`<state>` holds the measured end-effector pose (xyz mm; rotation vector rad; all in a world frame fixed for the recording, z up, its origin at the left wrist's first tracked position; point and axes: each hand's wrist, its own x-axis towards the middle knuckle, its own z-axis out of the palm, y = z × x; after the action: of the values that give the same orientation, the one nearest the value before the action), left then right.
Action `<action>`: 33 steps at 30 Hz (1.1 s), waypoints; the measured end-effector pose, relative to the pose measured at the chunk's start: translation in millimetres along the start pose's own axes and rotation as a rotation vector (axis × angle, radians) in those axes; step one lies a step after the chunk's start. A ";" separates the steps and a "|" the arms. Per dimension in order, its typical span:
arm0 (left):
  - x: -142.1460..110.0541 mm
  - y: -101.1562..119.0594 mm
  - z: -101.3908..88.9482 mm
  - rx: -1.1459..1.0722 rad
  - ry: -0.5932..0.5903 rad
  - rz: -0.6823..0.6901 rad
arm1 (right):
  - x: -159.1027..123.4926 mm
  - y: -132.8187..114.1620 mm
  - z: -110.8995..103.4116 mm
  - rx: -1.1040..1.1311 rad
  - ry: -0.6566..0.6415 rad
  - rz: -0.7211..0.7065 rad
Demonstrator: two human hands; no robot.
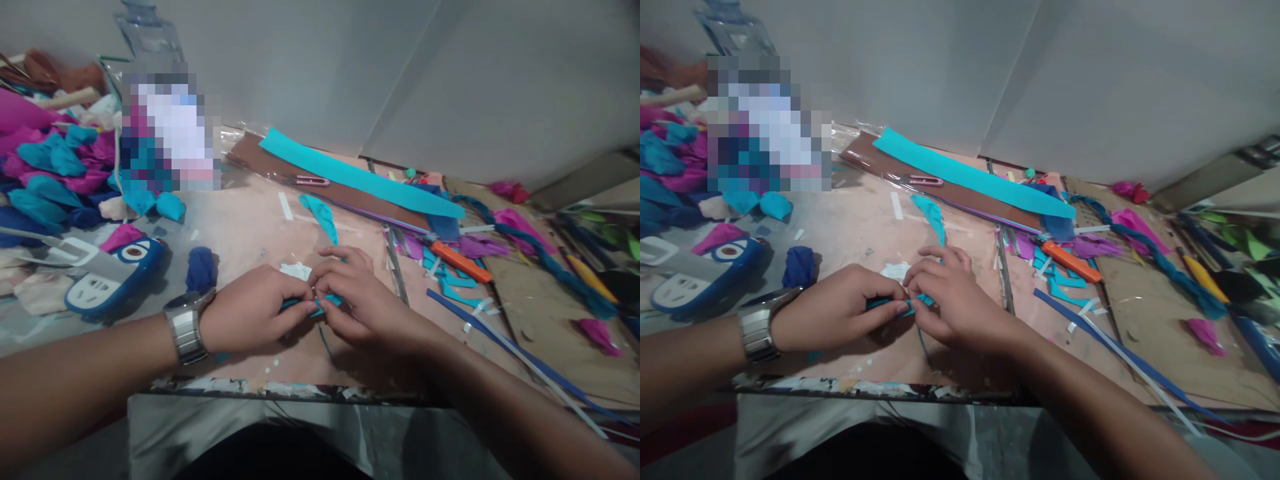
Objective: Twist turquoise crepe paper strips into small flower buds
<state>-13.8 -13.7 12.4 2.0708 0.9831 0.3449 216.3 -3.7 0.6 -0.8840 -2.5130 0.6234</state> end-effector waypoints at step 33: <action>6.4 -7.8 -10.0 -0.564 -0.288 -0.197 | -2.9 10.6 -13.7 0.026 0.037 0.030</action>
<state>-19.0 -0.5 12.3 1.4518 0.7926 0.1851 230.4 5.6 5.6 -0.9168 -2.4582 0.6417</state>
